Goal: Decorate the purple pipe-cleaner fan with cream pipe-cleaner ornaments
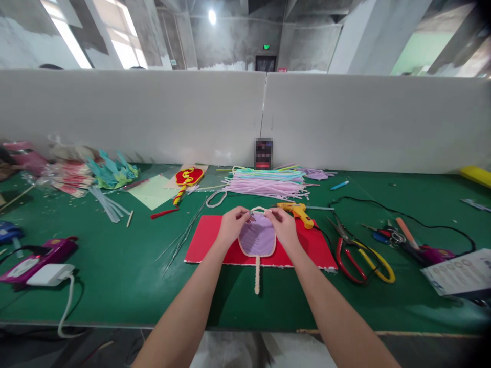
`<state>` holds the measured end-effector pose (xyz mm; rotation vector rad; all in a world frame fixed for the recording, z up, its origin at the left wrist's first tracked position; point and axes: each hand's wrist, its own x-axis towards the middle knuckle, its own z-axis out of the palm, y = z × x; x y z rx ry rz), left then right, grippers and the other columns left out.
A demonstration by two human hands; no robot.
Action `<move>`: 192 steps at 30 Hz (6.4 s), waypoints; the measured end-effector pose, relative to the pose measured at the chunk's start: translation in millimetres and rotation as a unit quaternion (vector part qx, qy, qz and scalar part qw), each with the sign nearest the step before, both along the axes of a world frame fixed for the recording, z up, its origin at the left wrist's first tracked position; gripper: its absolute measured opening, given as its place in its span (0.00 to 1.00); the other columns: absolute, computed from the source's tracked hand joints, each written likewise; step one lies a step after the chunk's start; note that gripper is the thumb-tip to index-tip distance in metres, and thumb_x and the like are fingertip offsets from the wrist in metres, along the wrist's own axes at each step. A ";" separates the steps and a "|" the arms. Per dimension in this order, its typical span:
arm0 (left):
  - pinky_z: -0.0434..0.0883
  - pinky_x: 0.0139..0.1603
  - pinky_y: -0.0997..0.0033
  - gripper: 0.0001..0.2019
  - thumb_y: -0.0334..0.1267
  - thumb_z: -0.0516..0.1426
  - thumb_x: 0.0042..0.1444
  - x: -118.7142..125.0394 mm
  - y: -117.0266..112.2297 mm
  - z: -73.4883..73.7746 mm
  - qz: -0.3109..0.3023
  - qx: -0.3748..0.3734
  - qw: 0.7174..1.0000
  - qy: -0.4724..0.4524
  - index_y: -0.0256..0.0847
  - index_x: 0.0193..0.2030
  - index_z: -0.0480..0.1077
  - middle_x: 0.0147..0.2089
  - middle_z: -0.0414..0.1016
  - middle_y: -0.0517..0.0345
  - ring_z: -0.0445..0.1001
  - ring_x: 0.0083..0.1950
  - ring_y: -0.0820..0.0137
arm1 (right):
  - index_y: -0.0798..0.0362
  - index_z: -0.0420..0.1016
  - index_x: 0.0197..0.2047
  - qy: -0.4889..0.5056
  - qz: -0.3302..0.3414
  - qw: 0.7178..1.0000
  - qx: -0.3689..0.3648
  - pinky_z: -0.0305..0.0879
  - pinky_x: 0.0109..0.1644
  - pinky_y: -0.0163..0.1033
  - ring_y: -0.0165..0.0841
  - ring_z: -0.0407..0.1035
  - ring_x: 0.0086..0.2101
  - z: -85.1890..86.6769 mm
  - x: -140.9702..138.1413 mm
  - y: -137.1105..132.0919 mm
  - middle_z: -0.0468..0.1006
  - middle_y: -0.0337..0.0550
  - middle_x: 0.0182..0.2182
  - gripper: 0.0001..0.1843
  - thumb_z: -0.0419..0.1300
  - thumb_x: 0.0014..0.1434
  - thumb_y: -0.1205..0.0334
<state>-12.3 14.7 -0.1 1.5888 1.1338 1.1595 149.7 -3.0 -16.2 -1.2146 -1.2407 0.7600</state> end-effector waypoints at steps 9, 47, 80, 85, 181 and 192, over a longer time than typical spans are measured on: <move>0.67 0.35 0.75 0.07 0.36 0.52 0.52 -0.1 -4.0 5.6 0.043 0.050 0.996 0.063 0.38 0.28 0.68 0.27 0.75 0.60 0.73 0.31 0.73 | 0.54 0.72 0.28 0.012 0.018 1.000 -0.020 0.63 0.36 0.38 0.35 0.70 0.30 0.8 0.6 -0.2 0.76 0.43 0.26 0.14 0.58 0.50 0.50; 0.65 0.36 0.77 0.12 0.38 0.48 0.57 1.3 -6.1 1.9 -0.055 0.089 0.979 0.176 0.40 0.32 0.71 0.31 0.76 0.59 0.73 0.34 0.72 | 0.53 0.72 0.27 -0.022 0.025 0.999 -0.029 0.63 0.34 0.37 0.34 0.69 0.28 -1.6 -0.1 0.3 0.76 0.41 0.24 0.11 0.58 0.48 0.53; 0.62 0.33 0.74 0.11 0.38 0.49 0.57 -0.4 -11.3 1.6 -0.005 0.147 0.870 0.470 0.45 0.39 0.73 0.34 0.76 0.52 0.73 0.35 0.66 | 0.51 0.71 0.27 -0.147 0.045 0.988 0.021 0.64 0.36 0.38 0.34 0.69 0.30 0.5 -3.9 -7.4 0.75 0.41 0.27 0.11 0.55 0.51 0.54; 0.62 0.32 0.74 0.15 0.41 0.47 0.59 2.6 -14.1 4.8 0.001 0.155 0.868 0.472 0.51 0.50 0.67 0.39 0.77 0.54 0.74 0.36 0.66 | 0.52 0.71 0.27 -0.143 0.043 0.988 0.024 0.64 0.37 0.38 0.34 0.69 0.30 0.6 -3.4 -6.5 0.76 0.41 0.27 0.11 0.55 0.51 0.53; 0.62 0.34 0.75 0.18 0.50 0.57 0.46 6.6 -5.5 -2.2 0.060 -0.065 0.989 -0.115 0.38 0.36 0.74 0.35 0.75 0.57 0.68 0.36 0.69 | 0.52 0.73 0.29 0.062 -0.045 0.997 0.030 0.64 0.39 0.41 0.35 0.68 0.32 2.9 1.6 -2.1 0.75 0.42 0.28 0.13 0.60 0.48 0.50; 0.61 0.32 0.77 0.17 0.50 0.57 0.46 5.8 -3.6 -1.4 0.072 -0.054 0.988 -0.126 0.37 0.34 0.73 0.30 0.72 0.60 0.65 0.33 0.71 | 0.52 0.68 0.29 0.137 -0.035 0.990 0.017 0.63 0.38 0.40 0.32 0.67 0.30 2.1 -1.2 1.6 0.72 0.38 0.26 0.15 0.64 0.43 0.52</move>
